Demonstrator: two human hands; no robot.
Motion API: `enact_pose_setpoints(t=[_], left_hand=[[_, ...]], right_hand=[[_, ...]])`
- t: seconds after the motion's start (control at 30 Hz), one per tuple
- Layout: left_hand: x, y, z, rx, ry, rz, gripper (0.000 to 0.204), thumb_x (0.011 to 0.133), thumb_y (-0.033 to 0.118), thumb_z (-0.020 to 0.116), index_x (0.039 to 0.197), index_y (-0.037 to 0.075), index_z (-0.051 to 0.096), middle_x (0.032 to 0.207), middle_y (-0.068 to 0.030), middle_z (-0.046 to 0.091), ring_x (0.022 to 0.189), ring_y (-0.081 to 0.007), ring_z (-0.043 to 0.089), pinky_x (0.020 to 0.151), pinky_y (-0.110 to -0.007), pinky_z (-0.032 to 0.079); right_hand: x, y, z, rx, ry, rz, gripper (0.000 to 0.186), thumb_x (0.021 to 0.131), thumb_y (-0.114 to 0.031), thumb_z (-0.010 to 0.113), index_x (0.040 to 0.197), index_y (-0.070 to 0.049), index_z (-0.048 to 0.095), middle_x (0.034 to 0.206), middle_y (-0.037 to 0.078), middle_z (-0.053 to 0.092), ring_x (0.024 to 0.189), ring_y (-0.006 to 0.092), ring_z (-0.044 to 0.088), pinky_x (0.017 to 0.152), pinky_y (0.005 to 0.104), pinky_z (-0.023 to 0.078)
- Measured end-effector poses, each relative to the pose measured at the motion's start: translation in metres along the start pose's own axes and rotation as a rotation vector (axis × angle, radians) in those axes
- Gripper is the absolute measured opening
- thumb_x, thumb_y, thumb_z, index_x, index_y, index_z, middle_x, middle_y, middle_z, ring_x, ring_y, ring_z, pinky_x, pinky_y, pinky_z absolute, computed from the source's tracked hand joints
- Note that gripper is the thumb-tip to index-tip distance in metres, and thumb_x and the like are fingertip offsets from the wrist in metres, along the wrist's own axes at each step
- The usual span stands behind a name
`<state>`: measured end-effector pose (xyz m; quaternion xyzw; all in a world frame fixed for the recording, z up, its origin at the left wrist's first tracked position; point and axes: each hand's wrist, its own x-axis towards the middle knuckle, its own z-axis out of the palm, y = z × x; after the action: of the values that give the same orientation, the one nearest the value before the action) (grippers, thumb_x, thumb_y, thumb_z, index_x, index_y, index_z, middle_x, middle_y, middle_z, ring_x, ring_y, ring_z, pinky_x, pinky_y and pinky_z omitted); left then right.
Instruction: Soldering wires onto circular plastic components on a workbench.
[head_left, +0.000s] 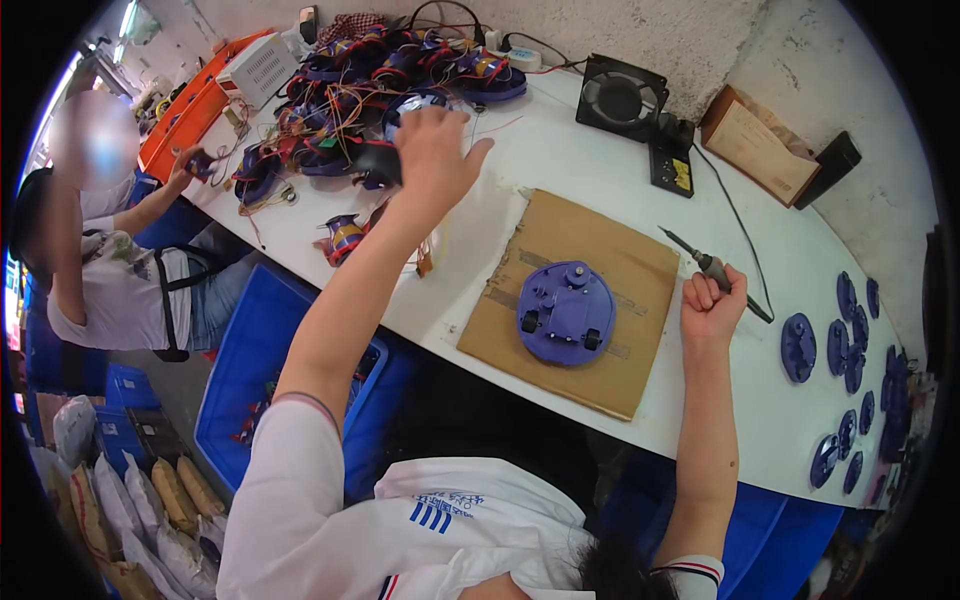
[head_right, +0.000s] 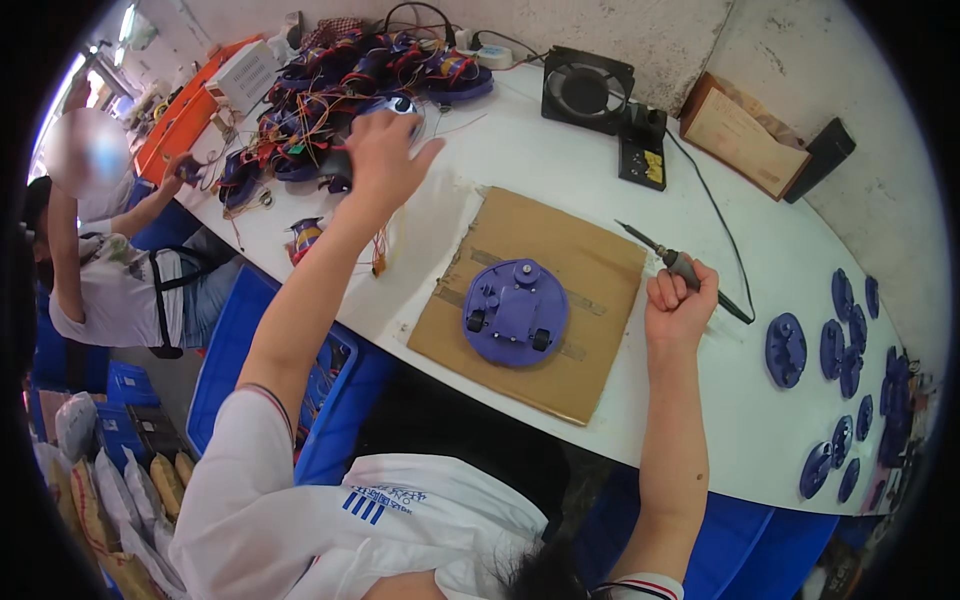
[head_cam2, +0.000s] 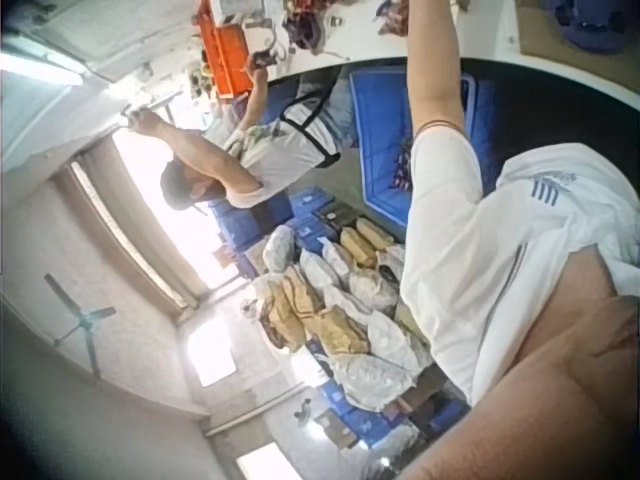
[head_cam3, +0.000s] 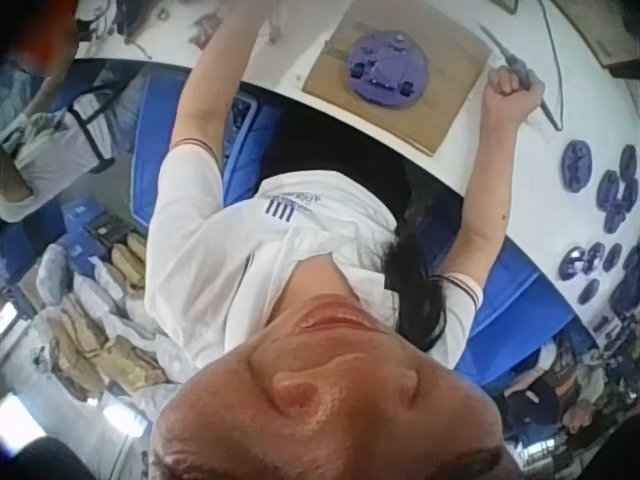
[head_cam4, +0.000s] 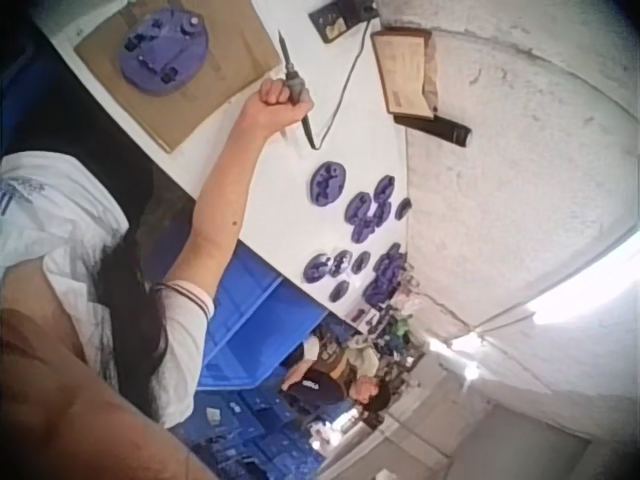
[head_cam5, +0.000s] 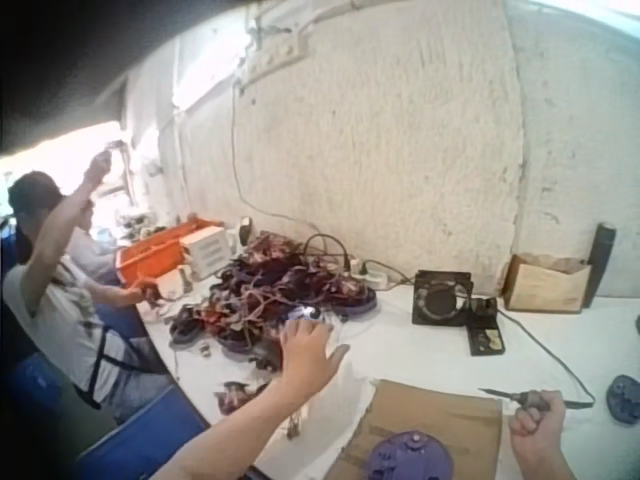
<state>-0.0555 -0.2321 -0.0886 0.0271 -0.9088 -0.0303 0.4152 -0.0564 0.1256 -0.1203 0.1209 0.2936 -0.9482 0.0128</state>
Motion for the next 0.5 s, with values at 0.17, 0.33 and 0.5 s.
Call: enact_pose_setpoints(t=[0.17, 0.33, 0.5], left_hand=[[0.033, 0.003, 0.076, 0.343, -0.349, -0.029, 0.029, 0.078, 0.027, 0.062, 0.092, 0.002, 0.062, 0.089, -0.0131, 0.058, 0.083, -0.0270, 0.049, 0.075, -0.037, 0.038], [0.003, 0.012, 0.114, 0.235, -0.306, 0.118, 0.024, 0.082, 0.021, 0.057, 0.093, 0.001, 0.055, 0.083, -0.0154, 0.058, 0.078, -0.0293, 0.053, 0.070, -0.040, 0.040], [-0.018, 0.076, 0.058, -0.595, -0.465, -0.081, 0.020, 0.085, 0.015, 0.052, 0.097, 0.001, 0.047, 0.078, -0.0155, 0.057, 0.072, -0.0309, 0.055, 0.064, -0.042, 0.042]], right_hand=[[0.000, 0.000, -0.001, 0.005, 0.014, -0.003, 0.012, 0.083, -0.015, 0.047, 0.080, -0.004, 0.052, 0.046, -0.006, 0.030, 0.036, 0.0041, 0.023, 0.034, 0.0190, 0.017], [-0.007, 0.000, 0.001, 0.015, 0.036, 0.040, 0.013, 0.083, -0.015, 0.047, 0.080, -0.004, 0.052, 0.045, -0.006, 0.031, 0.035, 0.0041, 0.023, 0.034, 0.0191, 0.017], [-0.002, -0.003, 0.000, 0.016, 0.049, 0.022, 0.013, 0.082, -0.015, 0.047, 0.081, -0.004, 0.052, 0.045, -0.006, 0.031, 0.035, 0.0041, 0.023, 0.034, 0.0191, 0.017]])
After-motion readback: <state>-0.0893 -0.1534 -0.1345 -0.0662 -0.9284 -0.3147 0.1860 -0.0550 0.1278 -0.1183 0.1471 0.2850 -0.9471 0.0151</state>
